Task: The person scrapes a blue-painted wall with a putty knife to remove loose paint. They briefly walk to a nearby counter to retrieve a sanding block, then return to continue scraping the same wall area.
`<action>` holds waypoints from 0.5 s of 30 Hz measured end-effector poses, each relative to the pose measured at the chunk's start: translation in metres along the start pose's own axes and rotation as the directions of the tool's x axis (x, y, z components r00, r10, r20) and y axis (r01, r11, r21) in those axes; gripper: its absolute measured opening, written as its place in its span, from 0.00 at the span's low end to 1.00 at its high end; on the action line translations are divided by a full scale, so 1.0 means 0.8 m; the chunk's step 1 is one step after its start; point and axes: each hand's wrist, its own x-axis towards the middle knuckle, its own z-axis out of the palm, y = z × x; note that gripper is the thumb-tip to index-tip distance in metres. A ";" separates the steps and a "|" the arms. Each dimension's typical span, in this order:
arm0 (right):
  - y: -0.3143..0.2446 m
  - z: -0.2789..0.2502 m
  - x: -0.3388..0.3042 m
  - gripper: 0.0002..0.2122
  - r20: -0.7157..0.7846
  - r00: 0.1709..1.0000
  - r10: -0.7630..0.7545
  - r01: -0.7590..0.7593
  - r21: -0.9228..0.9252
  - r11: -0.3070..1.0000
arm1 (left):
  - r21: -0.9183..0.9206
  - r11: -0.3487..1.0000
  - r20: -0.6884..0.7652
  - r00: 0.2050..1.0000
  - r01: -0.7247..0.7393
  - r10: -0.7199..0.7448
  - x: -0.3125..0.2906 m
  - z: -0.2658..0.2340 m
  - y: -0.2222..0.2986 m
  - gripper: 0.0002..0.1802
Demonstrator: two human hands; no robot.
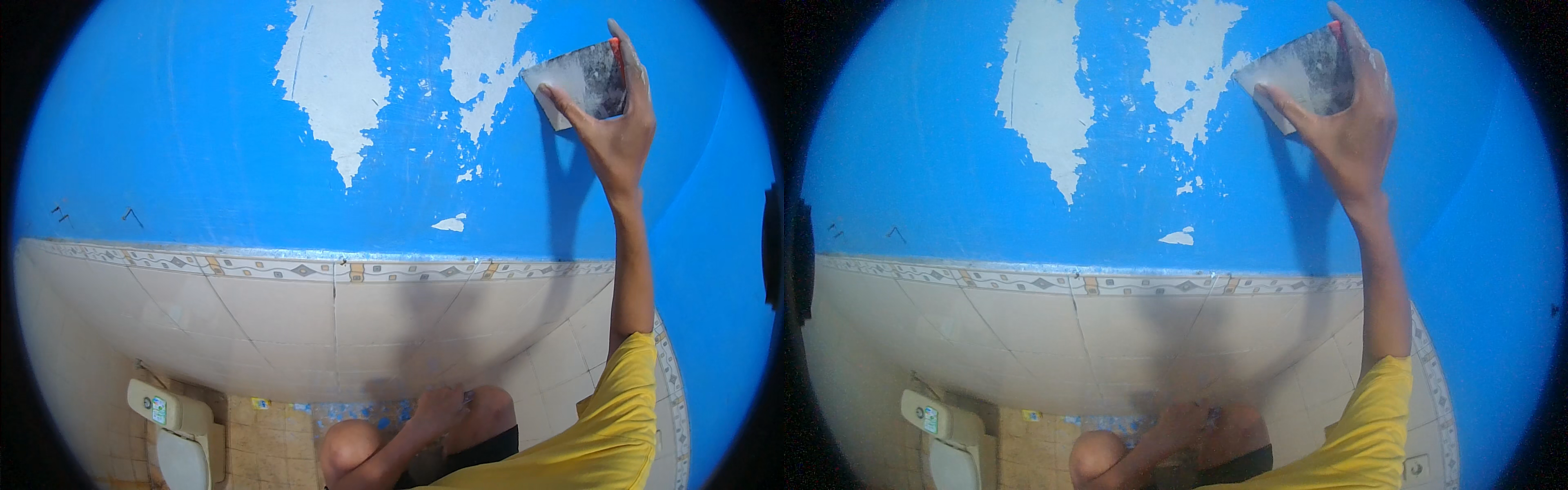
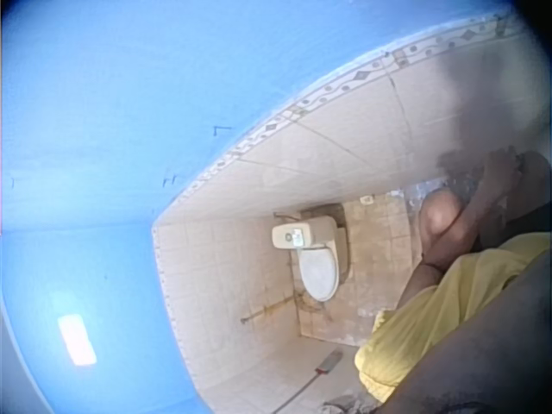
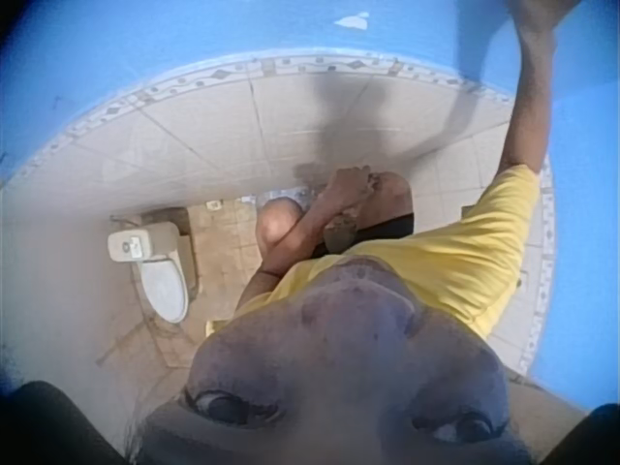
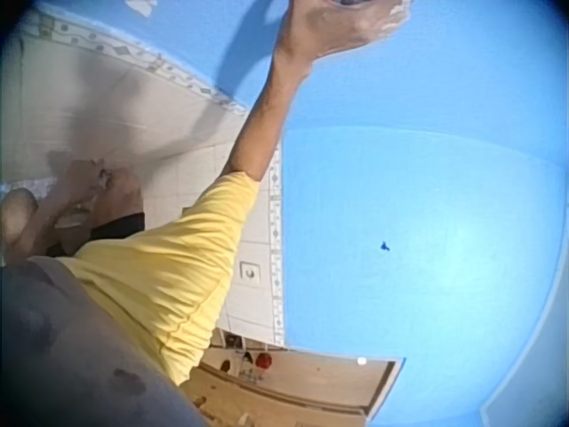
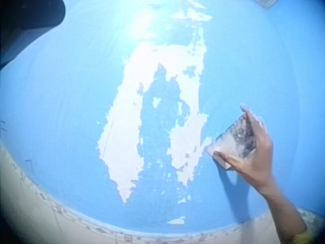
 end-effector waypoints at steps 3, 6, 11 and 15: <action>0.005 -0.006 0.004 0.39 -0.045 0.995 0.090 -0.090 0.000 0.996 | 0.018 1.000 -0.020 1.000 -0.008 0.009 -0.001 0.009 -0.003 0.20; -0.012 0.000 -0.002 0.38 -0.012 1.000 -0.016 0.016 -0.032 0.999 | 0.021 1.000 -0.021 1.000 -0.007 0.008 0.003 0.011 -0.003 0.20; -0.006 -0.007 0.000 0.38 -0.028 0.998 0.058 -0.058 -0.004 0.998 | 0.043 0.999 -0.027 0.999 -0.027 0.028 0.001 0.013 -0.005 0.20; -0.007 -0.005 0.002 0.38 -0.014 0.993 0.114 -0.113 0.059 0.992 | 0.050 0.998 0.006 1.000 -0.027 0.027 0.000 0.009 -0.004 0.21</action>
